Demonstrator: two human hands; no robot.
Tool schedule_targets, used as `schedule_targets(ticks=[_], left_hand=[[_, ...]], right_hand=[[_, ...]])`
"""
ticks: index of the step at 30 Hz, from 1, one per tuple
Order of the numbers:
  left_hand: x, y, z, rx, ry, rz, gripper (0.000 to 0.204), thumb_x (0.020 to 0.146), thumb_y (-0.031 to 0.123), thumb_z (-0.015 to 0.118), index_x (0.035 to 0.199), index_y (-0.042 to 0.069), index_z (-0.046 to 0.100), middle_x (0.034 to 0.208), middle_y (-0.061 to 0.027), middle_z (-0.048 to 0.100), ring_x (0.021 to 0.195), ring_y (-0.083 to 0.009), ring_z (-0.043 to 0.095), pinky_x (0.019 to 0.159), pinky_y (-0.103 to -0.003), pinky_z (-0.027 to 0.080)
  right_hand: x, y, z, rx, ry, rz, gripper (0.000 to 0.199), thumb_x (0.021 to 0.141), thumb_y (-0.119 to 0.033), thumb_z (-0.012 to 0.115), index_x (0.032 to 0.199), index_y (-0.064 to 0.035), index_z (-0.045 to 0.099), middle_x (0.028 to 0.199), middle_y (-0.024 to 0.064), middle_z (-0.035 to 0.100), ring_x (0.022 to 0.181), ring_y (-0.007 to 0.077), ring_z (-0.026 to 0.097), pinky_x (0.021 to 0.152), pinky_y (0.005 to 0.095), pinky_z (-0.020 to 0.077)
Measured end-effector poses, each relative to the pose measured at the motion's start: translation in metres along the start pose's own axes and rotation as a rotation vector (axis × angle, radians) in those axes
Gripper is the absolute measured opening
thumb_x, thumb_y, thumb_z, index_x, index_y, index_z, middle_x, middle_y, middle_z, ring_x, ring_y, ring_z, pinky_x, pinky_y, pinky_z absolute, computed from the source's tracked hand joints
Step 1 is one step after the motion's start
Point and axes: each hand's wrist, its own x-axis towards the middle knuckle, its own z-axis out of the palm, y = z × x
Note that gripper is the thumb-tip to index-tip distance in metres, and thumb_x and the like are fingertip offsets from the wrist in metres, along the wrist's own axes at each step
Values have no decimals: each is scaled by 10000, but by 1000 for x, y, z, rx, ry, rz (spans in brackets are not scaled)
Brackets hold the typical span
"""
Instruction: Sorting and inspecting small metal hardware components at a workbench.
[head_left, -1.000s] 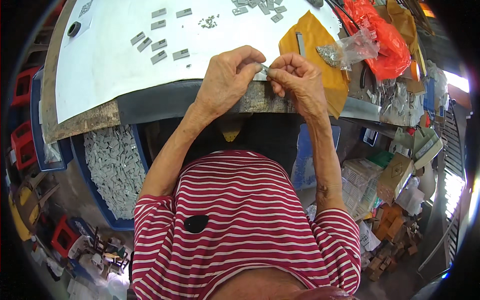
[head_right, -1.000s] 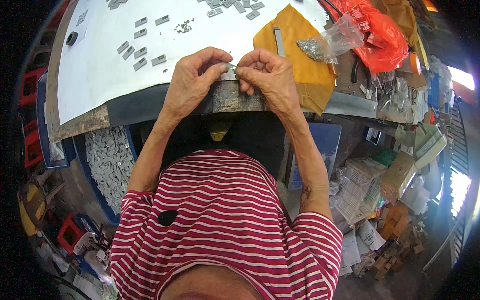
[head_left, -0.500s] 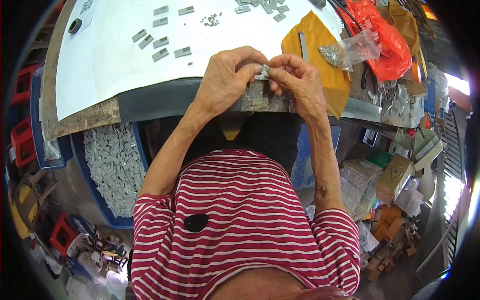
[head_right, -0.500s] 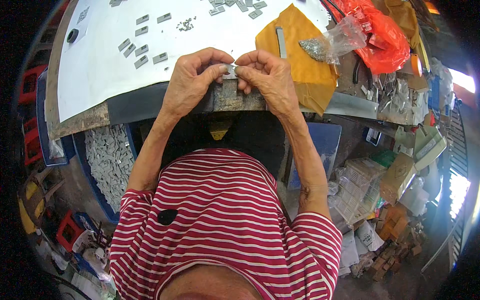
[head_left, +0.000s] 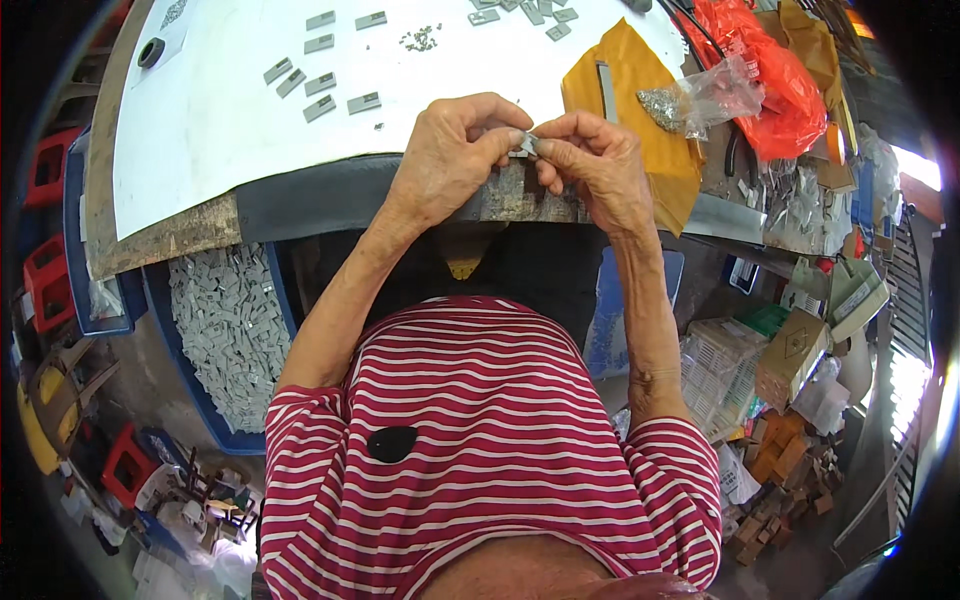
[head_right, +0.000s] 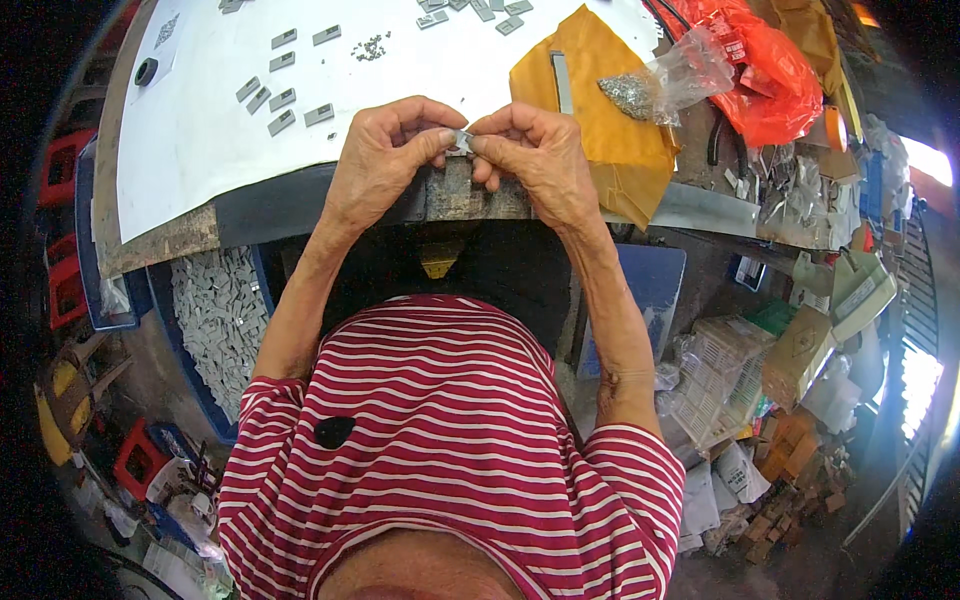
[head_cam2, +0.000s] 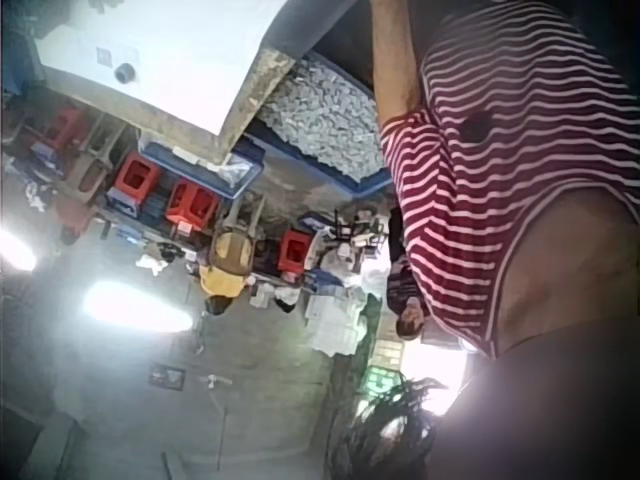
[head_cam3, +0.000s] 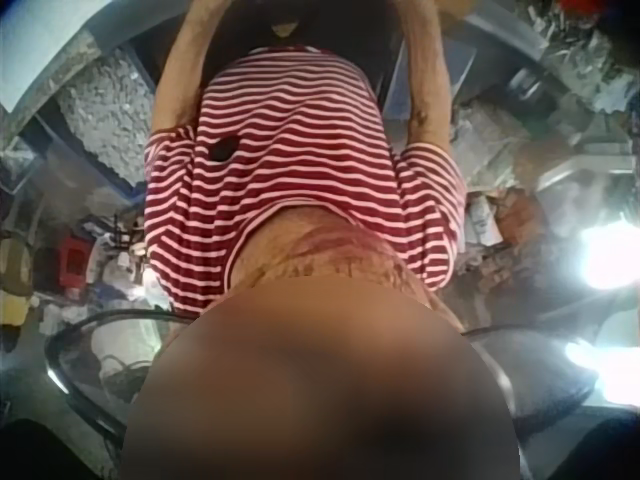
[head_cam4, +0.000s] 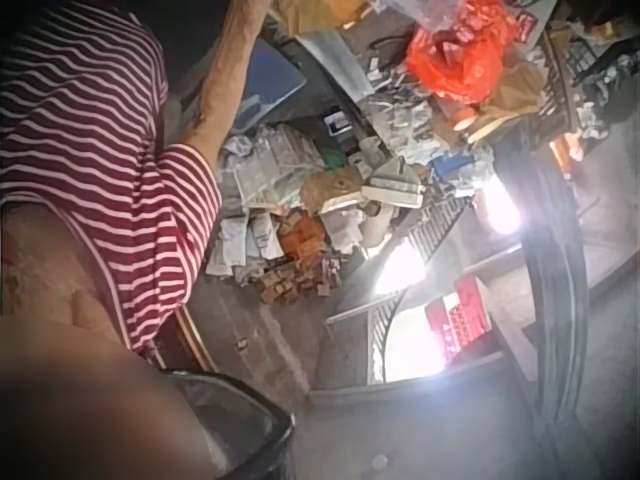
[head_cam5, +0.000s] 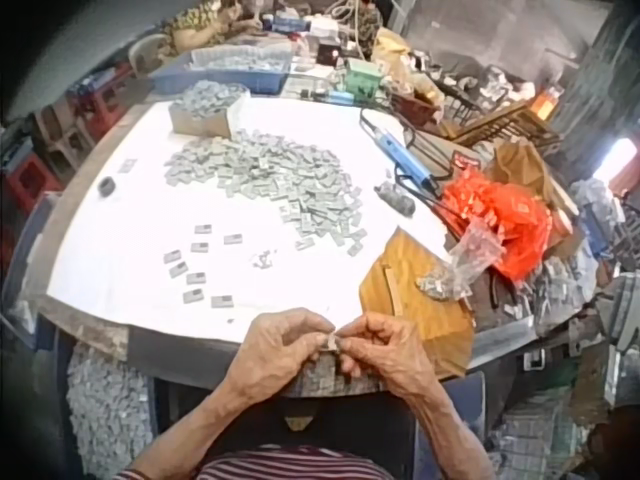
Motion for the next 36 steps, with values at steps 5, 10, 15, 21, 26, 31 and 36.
schedule_targets(ticks=[5, 10, 15, 21, 26, 31, 36], left_hand=[[2, 2, 0, -11, -29, -44, 148, 823, 80, 558, 935, 4, 617, 700, -21, 592, 625, -66, 531, 593, -184, 456], [5, -2, 2, -31, 26, -23, 132, 807, 34, 521, 882, -10, 620, 699, -44, 613, 589, -70, 534, 547, -204, 456], [7, 5, -4, -11, -67, -28, 160, 798, 22, 550, 940, -17, 613, 750, -16, 602, 663, -64, 539, 623, -190, 454], [2, 13, -7, 316, -3, 249, 154, 754, 14, 560, 903, -21, 580, 744, -155, 602, 637, -232, 589, 594, -286, 454], [-1, 12, -20, 398, 45, 329, 147, 757, 30, 558, 894, -21, 572, 749, -164, 593, 656, -285, 586, 591, -312, 454], [2, 20, -49, 441, 69, 312, 163, 750, 52, 571, 893, -27, 572, 771, -156, 595, 662, -238, 584, 594, -285, 451], [8, 26, -91, 416, 177, 174, 181, 746, 123, 575, 861, -16, 585, 737, -157, 611, 633, -238, 587, 589, -311, 457]], right_hand=[[4, 3, -1, -20, 21, 3, 109, 786, -10, 592, 866, 64, 590, 646, 83, 592, 536, 93, 560, 466, 177, 449], [4, 4, 13, -103, 133, -28, 88, 787, -33, 584, 832, 43, 590, 628, 47, 572, 520, 69, 534, 451, 177, 419], [6, 0, 13, -213, 244, -41, 50, 749, -28, 572, 751, 22, 578, 592, -13, 506, 512, 44, 435, 456, 185, 329], [9, -6, 18, -151, 167, -41, 38, 761, -19, 573, 784, 6, 590, 627, -16, 520, 541, 36, 444, 490, 170, 336], [11, -6, 27, -68, 125, 1, 88, 795, -49, 590, 854, 15, 601, 655, 7, 546, 558, 50, 472, 500, 176, 363], [27, -11, 44, 97, 20, -39, 190, 846, -107, 555, 964, 36, 598, 721, 34, 560, 575, 59, 492, 510, 171, 373], [35, -6, 50, 167, 24, -87, 226, 864, -117, 524, 1005, 51, 579, 750, 59, 577, 590, 71, 506, 521, 187, 393]])
